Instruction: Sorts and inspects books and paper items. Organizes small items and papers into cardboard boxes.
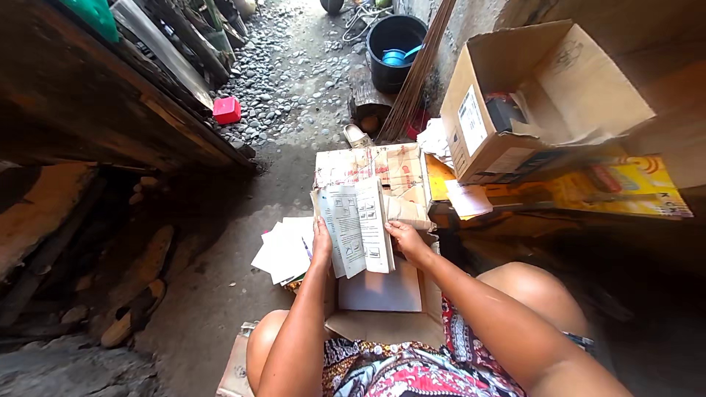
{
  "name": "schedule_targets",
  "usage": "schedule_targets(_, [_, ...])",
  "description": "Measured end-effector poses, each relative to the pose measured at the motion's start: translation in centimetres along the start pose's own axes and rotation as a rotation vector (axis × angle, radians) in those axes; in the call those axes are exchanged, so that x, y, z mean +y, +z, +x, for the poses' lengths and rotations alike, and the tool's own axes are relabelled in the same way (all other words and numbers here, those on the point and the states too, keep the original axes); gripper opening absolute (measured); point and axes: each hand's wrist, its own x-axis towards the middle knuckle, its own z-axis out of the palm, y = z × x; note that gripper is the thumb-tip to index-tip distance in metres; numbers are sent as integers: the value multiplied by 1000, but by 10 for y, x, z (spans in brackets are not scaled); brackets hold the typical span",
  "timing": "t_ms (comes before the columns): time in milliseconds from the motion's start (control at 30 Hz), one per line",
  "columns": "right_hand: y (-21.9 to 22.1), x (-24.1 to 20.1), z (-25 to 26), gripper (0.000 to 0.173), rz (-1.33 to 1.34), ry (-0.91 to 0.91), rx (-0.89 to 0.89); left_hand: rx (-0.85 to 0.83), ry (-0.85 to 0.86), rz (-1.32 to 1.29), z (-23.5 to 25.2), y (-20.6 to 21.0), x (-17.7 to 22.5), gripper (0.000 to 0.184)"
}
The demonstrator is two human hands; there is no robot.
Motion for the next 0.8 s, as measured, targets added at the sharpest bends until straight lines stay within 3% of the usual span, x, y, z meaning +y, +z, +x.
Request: schedule_targets(800, [9, -2, -3, 33, -19, 46, -57, 3, -25, -1, 1, 0, -2, 69])
